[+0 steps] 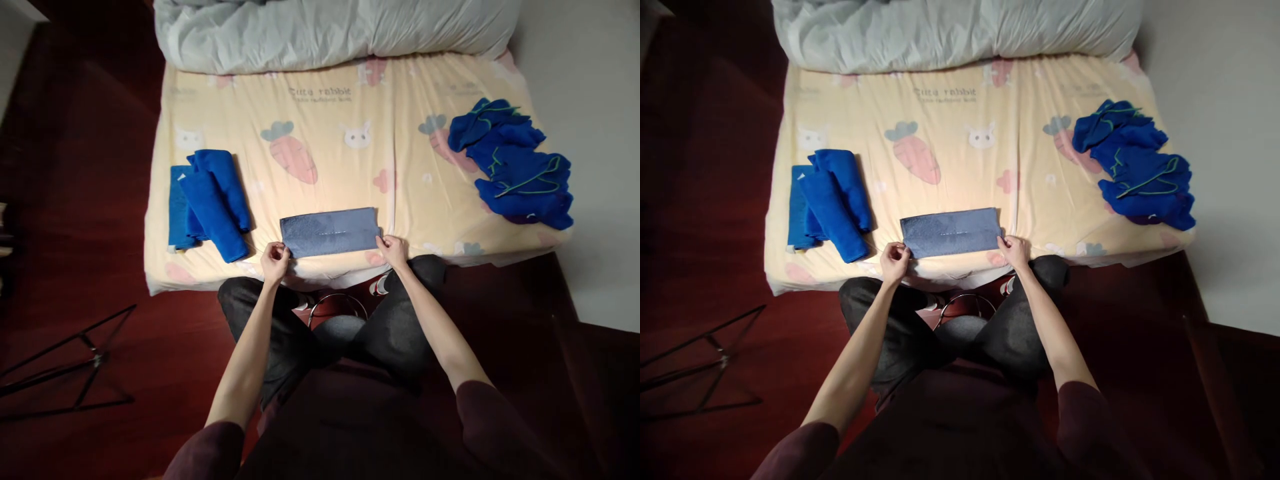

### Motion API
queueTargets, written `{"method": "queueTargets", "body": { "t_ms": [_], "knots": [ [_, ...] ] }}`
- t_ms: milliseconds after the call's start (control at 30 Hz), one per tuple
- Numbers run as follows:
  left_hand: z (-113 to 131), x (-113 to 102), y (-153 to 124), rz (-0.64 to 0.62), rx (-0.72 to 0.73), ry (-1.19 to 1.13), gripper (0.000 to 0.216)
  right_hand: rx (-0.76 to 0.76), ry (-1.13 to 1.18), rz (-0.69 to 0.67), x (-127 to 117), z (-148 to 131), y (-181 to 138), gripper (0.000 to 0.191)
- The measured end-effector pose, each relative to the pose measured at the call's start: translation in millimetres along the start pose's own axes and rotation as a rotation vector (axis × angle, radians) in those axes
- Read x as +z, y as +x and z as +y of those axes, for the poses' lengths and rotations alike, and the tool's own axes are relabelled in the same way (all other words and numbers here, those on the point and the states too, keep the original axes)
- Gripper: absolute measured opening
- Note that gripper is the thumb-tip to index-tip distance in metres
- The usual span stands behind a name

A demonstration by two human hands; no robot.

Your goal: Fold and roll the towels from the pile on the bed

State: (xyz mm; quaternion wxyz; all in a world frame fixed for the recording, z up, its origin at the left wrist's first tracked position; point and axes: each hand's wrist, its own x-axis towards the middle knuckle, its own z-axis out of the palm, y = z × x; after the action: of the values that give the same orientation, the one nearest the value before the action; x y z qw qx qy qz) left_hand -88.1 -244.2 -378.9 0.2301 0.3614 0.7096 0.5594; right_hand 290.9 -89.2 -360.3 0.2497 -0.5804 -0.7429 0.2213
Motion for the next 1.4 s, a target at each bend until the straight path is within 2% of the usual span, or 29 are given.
{"method": "queueTargets", "body": {
  "t_ms": [133,267,600,800,933,1167,1300,1400],
  "knots": [
    [-1,1,0,0.057,0.091,0.060,0.013,-0.007,0.018,0.023,1,1,-1,0.055],
    [-5,-1,3,0.032,0.171,0.040,0.010,0.013,0.049,0.029,2,0,-2,0.050],
    [-13,1,5,0.060,0.143,-0.033,0.017,0.055,0.104,0.011,8,7,-5,0.028],
    [-6,0,2,-0.036,0.109,0.017,0.019,-0.061,0.004,0.009,3,4,-8,0.038],
    [0,-3,2,-0.100,0.139,0.060,0.025,-0.098,0.007,-0.001,-2,0,-7,0.042],
    [3,-4,-1,-0.135,0.155,0.099,0.035,-0.163,0.026,-0.030,-9,-5,-7,0.044],
    [0,-4,0,-0.180,0.197,0.088,0.050,-0.156,-0.001,-0.086,-13,-4,-4,0.046],
    [-2,-5,1,-0.200,0.235,0.116,0.052,-0.154,-0.023,-0.143,-16,1,-1,0.055]
  ]
}}
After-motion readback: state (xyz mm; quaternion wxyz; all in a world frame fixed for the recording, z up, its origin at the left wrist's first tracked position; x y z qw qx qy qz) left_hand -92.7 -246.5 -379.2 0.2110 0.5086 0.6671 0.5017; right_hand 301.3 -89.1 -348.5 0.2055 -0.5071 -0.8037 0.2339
